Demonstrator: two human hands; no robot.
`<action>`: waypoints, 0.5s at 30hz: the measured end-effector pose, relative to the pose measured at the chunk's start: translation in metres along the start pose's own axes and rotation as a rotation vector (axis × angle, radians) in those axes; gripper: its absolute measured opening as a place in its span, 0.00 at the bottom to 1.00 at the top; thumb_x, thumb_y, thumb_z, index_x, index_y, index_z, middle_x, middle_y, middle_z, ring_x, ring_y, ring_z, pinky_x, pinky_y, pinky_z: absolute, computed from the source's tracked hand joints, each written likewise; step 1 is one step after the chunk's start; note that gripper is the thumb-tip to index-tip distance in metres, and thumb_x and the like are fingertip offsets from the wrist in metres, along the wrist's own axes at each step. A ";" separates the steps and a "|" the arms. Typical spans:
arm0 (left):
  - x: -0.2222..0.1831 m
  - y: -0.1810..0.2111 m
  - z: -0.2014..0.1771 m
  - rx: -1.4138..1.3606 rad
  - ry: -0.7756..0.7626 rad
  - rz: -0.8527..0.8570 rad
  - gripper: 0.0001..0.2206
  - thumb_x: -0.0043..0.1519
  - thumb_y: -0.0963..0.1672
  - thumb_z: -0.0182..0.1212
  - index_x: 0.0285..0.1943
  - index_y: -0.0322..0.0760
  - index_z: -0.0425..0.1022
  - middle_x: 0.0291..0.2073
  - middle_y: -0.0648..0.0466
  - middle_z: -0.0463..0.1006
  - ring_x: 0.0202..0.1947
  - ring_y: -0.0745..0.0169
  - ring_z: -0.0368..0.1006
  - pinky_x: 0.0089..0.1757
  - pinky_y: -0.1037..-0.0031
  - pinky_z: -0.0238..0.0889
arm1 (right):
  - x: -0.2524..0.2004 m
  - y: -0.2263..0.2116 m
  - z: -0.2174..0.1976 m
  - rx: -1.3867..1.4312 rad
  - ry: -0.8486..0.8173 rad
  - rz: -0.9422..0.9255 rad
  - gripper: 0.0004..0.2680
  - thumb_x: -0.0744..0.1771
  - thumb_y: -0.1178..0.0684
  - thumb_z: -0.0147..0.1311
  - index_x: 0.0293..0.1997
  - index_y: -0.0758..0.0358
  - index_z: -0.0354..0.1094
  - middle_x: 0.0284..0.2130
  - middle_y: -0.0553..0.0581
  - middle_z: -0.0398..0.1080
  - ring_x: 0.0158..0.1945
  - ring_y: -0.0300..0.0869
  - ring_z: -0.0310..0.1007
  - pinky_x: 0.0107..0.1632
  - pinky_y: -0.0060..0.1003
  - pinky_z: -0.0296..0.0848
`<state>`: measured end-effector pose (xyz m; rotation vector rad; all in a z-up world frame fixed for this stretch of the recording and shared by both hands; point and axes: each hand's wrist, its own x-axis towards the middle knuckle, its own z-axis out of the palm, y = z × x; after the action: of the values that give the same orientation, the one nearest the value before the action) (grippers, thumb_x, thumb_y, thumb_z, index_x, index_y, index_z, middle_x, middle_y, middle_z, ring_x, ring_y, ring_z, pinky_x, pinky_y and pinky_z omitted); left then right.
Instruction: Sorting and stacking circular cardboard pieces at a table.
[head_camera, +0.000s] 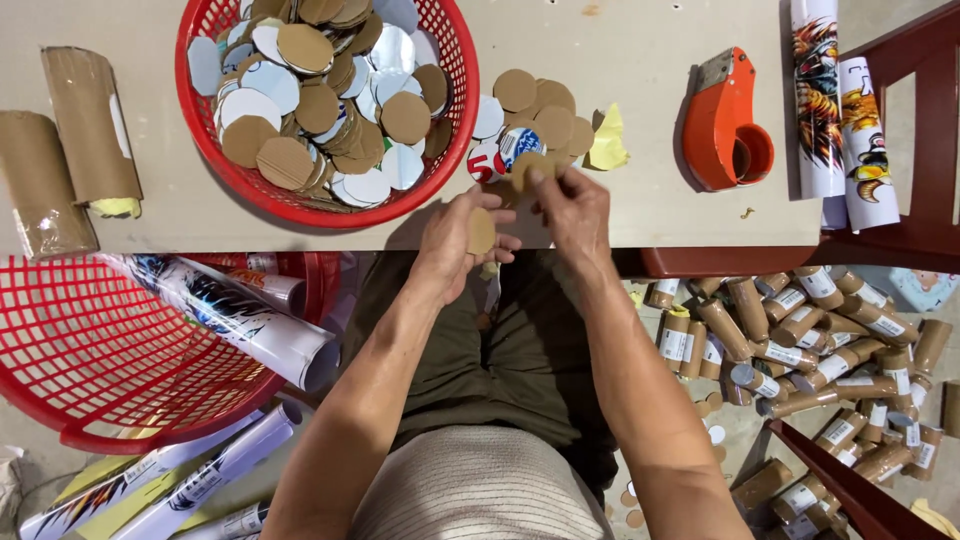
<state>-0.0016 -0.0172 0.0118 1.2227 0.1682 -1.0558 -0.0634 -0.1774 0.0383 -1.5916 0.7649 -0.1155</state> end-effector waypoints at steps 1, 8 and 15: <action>0.006 -0.012 -0.010 -0.099 -0.050 0.047 0.26 0.69 0.52 0.41 0.63 0.23 0.66 0.49 0.36 0.77 0.35 0.52 0.80 0.35 0.66 0.77 | 0.012 0.003 -0.003 -0.066 0.065 -0.011 0.12 0.67 0.46 0.59 0.42 0.67 0.78 0.24 0.53 0.73 0.27 0.34 0.69 0.30 0.31 0.68; -0.010 -0.004 -0.004 -0.193 -0.166 0.144 0.21 0.72 0.47 0.41 0.70 0.28 0.62 0.60 0.39 0.74 0.48 0.51 0.79 0.46 0.63 0.77 | 0.030 -0.009 -0.002 -0.167 0.194 -0.231 0.18 0.67 0.46 0.58 0.57 0.72 0.65 0.32 0.52 0.76 0.29 0.35 0.74 0.30 0.28 0.74; 0.000 -0.014 0.009 -0.182 -0.109 0.513 0.19 0.78 0.45 0.41 0.73 0.28 0.64 0.65 0.42 0.75 0.60 0.63 0.75 0.57 0.74 0.71 | -0.053 -0.003 0.016 -0.051 0.015 -0.093 0.13 0.70 0.47 0.56 0.52 0.70 0.74 0.30 0.53 0.72 0.31 0.34 0.70 0.33 0.29 0.69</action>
<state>-0.0159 -0.0242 0.0060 0.9683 -0.1284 -0.6397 -0.0950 -0.1362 0.0565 -1.6766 0.7108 -0.1768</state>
